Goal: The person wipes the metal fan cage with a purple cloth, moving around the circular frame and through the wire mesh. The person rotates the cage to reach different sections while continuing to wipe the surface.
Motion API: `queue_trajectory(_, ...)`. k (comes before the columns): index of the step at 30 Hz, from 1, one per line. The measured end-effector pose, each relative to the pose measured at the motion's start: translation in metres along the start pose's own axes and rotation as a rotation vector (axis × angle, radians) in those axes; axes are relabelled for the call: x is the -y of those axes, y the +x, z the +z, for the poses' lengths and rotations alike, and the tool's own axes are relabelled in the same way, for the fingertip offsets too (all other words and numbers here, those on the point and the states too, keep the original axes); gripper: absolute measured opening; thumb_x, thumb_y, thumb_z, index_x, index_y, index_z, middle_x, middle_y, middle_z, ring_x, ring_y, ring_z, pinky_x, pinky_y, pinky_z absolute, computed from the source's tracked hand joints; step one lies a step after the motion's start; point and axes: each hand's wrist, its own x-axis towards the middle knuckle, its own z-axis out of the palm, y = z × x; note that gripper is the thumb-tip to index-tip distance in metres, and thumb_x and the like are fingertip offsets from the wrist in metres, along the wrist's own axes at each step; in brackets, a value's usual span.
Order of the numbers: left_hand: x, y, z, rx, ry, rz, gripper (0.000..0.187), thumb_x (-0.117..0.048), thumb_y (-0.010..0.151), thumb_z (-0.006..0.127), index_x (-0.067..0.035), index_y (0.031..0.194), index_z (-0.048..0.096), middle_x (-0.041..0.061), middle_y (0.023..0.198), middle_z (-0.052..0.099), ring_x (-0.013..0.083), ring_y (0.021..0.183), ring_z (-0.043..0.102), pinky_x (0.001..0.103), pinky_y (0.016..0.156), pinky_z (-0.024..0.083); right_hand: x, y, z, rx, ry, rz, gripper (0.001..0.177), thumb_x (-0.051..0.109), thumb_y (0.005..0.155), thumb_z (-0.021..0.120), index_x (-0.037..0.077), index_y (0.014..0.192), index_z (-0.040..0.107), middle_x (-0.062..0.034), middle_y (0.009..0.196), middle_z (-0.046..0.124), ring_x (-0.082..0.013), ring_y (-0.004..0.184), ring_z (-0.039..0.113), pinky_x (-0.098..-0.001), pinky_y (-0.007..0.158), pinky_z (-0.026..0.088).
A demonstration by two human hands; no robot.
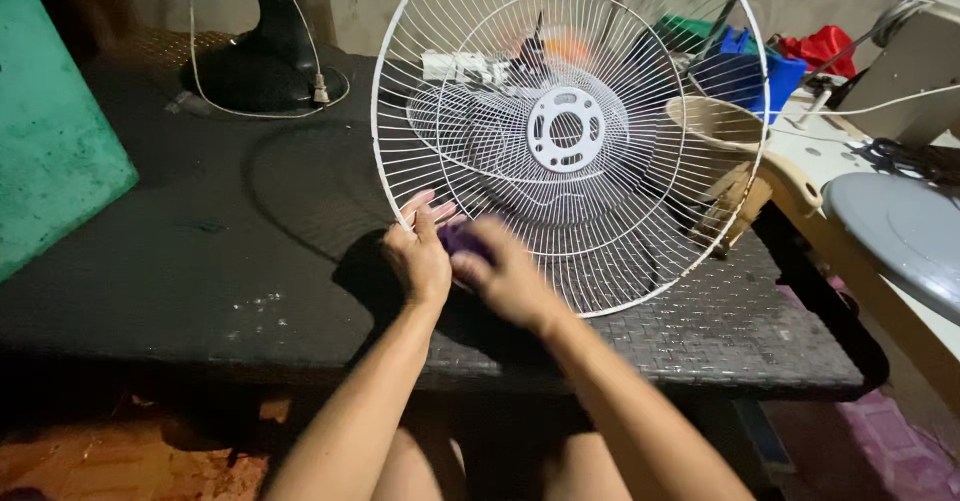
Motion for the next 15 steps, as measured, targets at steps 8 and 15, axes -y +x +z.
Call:
queue_trajectory(8,-0.013,-0.002,0.002,-0.084,-0.131,-0.256,0.032,-0.014,0.106,0.046,0.004,0.129,0.058,0.025,0.109,0.074,0.0318,0.085,0.079,0.039,0.067,0.066,0.026,-0.037,-0.036,0.440,-0.422,-0.076,0.035,0.014,0.086,0.072,0.010,0.120,0.064,-0.0164,0.127,0.063,-0.0359,0.118,0.063,-0.0436,0.094,0.053)
queue_trajectory(15,-0.003,-0.001,0.001,-0.085,-0.085,-0.243,0.031,-0.013,0.106,0.047,0.005,0.129,0.058,0.027,0.106,0.074,0.0338,0.084,0.078,0.039,0.066,0.065,0.040,-0.008,-0.077,0.554,-0.649,0.027,0.040,0.015,0.081,0.071,0.016,0.121,0.070,-0.0113,0.113,0.073,-0.0316,0.105,0.072,-0.0437,0.090,0.056)
